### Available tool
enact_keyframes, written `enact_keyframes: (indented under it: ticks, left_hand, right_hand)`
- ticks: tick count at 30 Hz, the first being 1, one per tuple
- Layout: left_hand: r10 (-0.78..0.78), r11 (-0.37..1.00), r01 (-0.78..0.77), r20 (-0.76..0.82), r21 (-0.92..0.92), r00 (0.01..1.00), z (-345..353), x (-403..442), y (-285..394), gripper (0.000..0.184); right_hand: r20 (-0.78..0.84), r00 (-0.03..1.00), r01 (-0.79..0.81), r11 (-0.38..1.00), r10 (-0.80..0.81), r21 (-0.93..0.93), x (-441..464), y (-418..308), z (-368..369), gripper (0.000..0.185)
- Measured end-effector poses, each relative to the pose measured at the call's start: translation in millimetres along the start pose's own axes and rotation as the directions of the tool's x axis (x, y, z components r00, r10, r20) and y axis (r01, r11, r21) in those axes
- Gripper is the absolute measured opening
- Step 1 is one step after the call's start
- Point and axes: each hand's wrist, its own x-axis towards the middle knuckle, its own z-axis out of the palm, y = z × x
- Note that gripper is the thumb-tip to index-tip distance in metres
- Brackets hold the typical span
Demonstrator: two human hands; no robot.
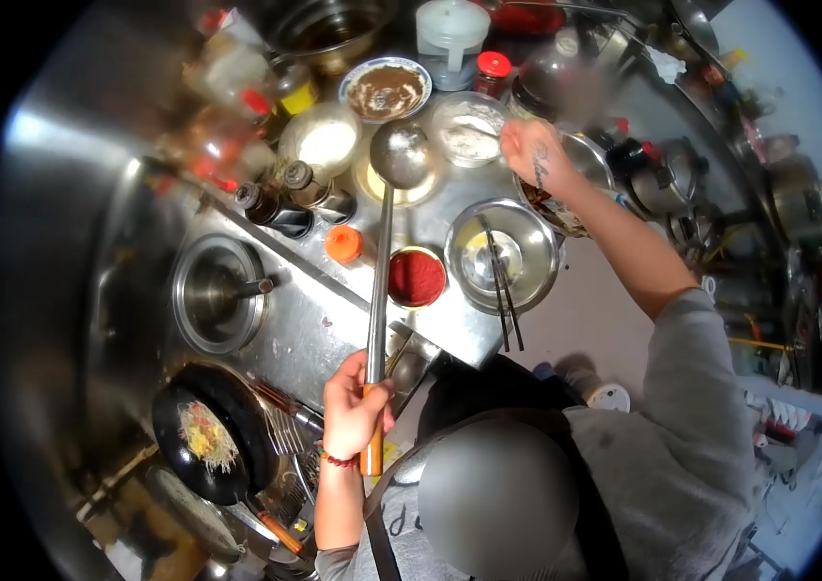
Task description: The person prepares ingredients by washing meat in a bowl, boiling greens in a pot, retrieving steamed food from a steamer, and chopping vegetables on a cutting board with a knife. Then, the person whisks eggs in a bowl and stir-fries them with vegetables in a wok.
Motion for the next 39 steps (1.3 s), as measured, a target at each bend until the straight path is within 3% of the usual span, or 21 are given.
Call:
enact_keyframes:
  ticks: [2,6,9,12,15,18,21,25,26,29,32,35,38,39]
  left_hand:
    - [-0.033,0.997,0.036,0.047,-0.065,0.998,-1.1,-2.1,5.8,0.033]
    - [-0.048,0.994,0.053,0.056,-0.100,0.997,2.9,-2.4,8.7,0.035]
    - [-0.042,0.997,0.046,0.058,-0.068,0.997,3.3,-2.3,11.6,0.037]
    - [-0.045,0.995,0.049,0.044,-0.083,0.998,2.9,-3.0,11.3,0.038]
    - [-0.044,0.995,0.048,0.042,-0.086,0.998,3.8,-1.1,11.4,0.038]
    - [-0.045,0.995,0.047,0.035,-0.085,0.998,5.8,0.5,12.5,0.038]
    - [-0.056,0.994,0.058,0.032,-0.093,0.998,9.0,7.1,15.0,0.036]
    - [-0.100,0.984,0.103,0.032,-0.145,0.995,11.1,11.5,20.6,0.034]
    - [-0.089,0.982,0.096,0.048,-0.164,0.995,11.3,10.7,20.6,0.034]
    - [-0.103,0.972,0.116,0.074,-0.203,0.992,9.2,3.1,22.9,0.037]
    - [-0.115,0.974,0.119,0.036,-0.193,0.993,10.2,-5.5,24.7,0.039]
    - [-0.119,0.970,0.116,0.000,-0.215,0.993,11.1,-9.7,21.2,0.038]
    - [-0.129,0.962,0.121,-0.014,-0.246,0.992,10.4,-12.2,19.3,0.038]
    - [-0.129,0.962,0.122,-0.014,-0.246,0.992,10.5,-12.4,19.7,0.038]
  right_hand:
    - [-0.023,0.999,0.041,0.986,-0.045,-0.160,8.1,36.2,15.0,0.011]
    - [0.075,0.990,-0.094,0.950,0.121,-0.298,15.4,61.9,52.0,0.015]
    - [0.162,0.979,-0.083,0.967,0.124,-0.240,7.1,52.5,45.8,0.017]
    - [0.129,0.978,-0.150,0.984,0.161,-0.093,4.2,59.7,48.0,0.018]
    - [0.152,0.916,-0.383,0.923,0.372,0.047,7.7,74.2,53.0,0.019]
    - [0.160,0.892,-0.447,0.881,0.424,0.158,4.0,63.9,24.6,0.020]
    - [0.140,0.918,-0.397,0.862,0.372,0.315,-2.8,29.3,-10.0,0.019]
    - [-0.170,0.985,0.009,0.998,0.003,0.067,40.7,16.2,19.4,0.012]
    - [-0.171,0.984,0.058,0.998,-0.051,0.038,60.6,19.8,35.4,0.011]
    - [0.011,1.000,-0.011,0.982,0.013,-0.190,117.2,30.4,87.9,0.013]
    - [0.100,0.994,0.065,0.956,-0.038,-0.287,142.4,32.6,119.3,0.013]
    - [0.173,0.985,0.046,0.980,-0.012,-0.196,141.5,28.2,129.5,0.016]
    - [0.130,0.989,0.080,0.995,-0.072,-0.062,132.8,23.4,133.1,0.013]
    - [0.126,0.991,-0.051,0.998,0.044,0.047,134.2,23.6,138.5,0.010]
